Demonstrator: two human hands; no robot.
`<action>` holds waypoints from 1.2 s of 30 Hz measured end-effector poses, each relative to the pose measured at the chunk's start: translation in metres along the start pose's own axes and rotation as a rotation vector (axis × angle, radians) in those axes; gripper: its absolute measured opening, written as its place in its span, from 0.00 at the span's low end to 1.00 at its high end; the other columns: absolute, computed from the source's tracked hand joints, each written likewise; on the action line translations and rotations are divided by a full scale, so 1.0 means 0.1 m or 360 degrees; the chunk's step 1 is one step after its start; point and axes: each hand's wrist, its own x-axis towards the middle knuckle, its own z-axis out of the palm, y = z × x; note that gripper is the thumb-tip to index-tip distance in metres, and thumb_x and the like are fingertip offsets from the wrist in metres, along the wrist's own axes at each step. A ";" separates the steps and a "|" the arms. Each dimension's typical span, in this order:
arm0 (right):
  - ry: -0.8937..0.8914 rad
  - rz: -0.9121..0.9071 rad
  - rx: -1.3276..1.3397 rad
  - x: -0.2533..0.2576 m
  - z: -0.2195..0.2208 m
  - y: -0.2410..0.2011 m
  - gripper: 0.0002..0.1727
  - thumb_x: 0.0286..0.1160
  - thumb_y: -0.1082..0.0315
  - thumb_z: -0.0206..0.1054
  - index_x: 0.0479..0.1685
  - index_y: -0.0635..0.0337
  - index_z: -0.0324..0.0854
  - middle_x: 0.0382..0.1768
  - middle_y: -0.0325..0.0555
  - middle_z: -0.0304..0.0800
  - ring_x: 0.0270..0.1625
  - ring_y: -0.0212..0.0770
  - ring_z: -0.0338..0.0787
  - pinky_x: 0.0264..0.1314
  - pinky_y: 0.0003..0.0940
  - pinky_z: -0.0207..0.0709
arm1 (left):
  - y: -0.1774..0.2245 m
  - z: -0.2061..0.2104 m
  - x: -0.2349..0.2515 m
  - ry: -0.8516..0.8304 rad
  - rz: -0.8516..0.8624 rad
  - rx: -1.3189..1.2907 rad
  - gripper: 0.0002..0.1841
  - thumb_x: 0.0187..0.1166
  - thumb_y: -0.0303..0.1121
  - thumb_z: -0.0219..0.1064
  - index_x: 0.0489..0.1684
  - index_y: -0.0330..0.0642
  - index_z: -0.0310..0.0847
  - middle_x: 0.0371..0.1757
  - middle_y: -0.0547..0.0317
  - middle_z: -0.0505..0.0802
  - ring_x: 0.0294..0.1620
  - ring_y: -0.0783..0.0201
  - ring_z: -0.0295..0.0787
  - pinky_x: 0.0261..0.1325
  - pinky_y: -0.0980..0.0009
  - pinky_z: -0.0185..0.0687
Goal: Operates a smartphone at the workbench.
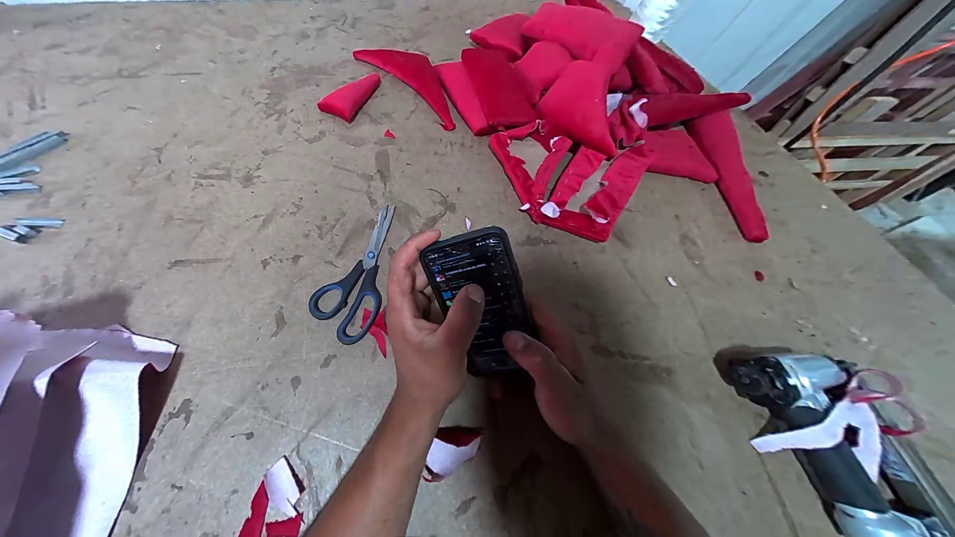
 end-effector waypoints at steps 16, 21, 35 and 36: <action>0.0151 0.0108 0.0411 -0.04 -0.08 0.08 0.29 0.85 0.42 0.50 0.75 0.50 0.74 0.50 0.56 0.90 0.34 0.49 0.93 0.23 0.43 0.88 | -0.02 0.02 -0.01 -0.0331 -0.0106 -0.0121 0.36 0.87 0.34 0.51 0.97 0.56 0.44 0.79 0.51 0.80 0.69 0.57 0.85 0.67 0.57 0.86; 0.0124 0.0066 0.0448 -0.04 -0.09 0.09 0.28 0.87 0.45 0.47 0.76 0.50 0.73 0.50 0.58 0.89 0.35 0.52 0.93 0.24 0.45 0.89 | -0.04 0.01 -0.02 -0.0399 -0.0151 -0.0165 0.34 0.88 0.34 0.45 0.98 0.57 0.43 0.83 0.51 0.77 0.74 0.54 0.82 0.70 0.52 0.84; -0.0520 0.0093 0.0851 -0.05 -0.09 -0.02 0.35 0.73 0.74 0.65 0.84 0.55 0.62 0.69 0.64 0.81 0.66 0.62 0.88 0.65 0.64 0.85 | -0.01 -0.04 -0.04 -0.0119 -0.0329 -0.0201 0.29 0.90 0.39 0.35 0.92 0.51 0.62 0.81 0.54 0.80 0.68 0.57 0.87 0.64 0.54 0.87; -0.0517 0.0097 0.0836 -0.06 -0.10 -0.01 0.36 0.72 0.74 0.65 0.84 0.55 0.62 0.69 0.64 0.81 0.65 0.62 0.88 0.65 0.64 0.85 | -0.01 -0.04 -0.04 -0.0106 -0.0346 -0.0223 0.29 0.90 0.39 0.36 0.91 0.50 0.63 0.78 0.53 0.82 0.66 0.57 0.88 0.63 0.55 0.88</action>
